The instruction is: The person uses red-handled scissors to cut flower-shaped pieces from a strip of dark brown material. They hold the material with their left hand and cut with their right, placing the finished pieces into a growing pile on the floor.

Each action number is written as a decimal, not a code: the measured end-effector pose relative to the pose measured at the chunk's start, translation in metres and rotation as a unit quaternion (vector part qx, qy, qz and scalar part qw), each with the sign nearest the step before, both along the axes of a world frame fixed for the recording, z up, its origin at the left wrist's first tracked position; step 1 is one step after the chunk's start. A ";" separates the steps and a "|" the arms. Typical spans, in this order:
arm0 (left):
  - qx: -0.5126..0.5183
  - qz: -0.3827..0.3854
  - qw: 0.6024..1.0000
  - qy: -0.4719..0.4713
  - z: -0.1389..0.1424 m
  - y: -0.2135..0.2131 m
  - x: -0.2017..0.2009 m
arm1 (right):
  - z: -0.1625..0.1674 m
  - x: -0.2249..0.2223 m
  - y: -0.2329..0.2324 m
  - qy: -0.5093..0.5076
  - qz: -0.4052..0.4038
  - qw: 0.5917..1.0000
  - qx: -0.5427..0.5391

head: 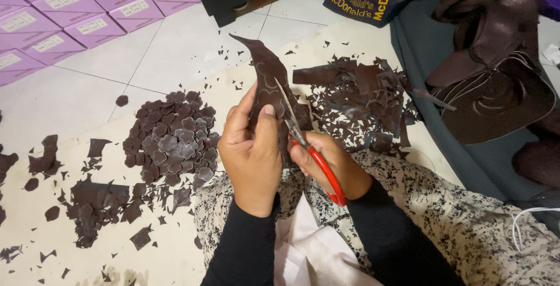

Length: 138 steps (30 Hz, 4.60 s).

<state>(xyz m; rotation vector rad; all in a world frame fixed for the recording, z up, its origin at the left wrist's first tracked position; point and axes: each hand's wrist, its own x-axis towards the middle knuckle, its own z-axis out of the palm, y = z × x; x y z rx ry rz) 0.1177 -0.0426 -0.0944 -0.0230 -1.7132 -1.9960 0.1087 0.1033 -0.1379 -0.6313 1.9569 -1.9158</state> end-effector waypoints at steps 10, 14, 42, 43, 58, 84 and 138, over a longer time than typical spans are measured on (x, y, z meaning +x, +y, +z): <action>0.012 -0.005 1.000 -0.006 0.002 -0.004 0.001 | -0.009 -0.003 0.003 -0.031 0.016 0.999 -0.014; 0.029 -0.014 0.999 -0.017 0.005 -0.002 0.001 | -0.008 -0.004 0.006 0.014 0.002 0.999 0.031; 0.289 -0.090 0.953 -0.027 -0.024 -0.011 -0.019 | -0.006 -0.011 0.004 -0.104 0.047 0.993 0.040; 0.277 -0.095 0.955 -0.036 -0.025 -0.012 -0.018 | -0.006 -0.011 0.005 -0.099 0.040 0.993 0.041; 0.172 -0.121 0.972 -0.107 -0.032 -0.023 -0.019 | -0.003 -0.014 0.010 -0.116 0.049 0.989 0.072; 0.185 -0.097 0.977 -0.040 -0.026 -0.013 -0.013 | -0.013 -0.016 0.004 0.007 0.017 0.997 0.081; 0.175 -0.128 0.975 -0.048 -0.018 -0.022 -0.015 | -0.018 -0.020 0.005 0.023 -0.013 0.997 0.066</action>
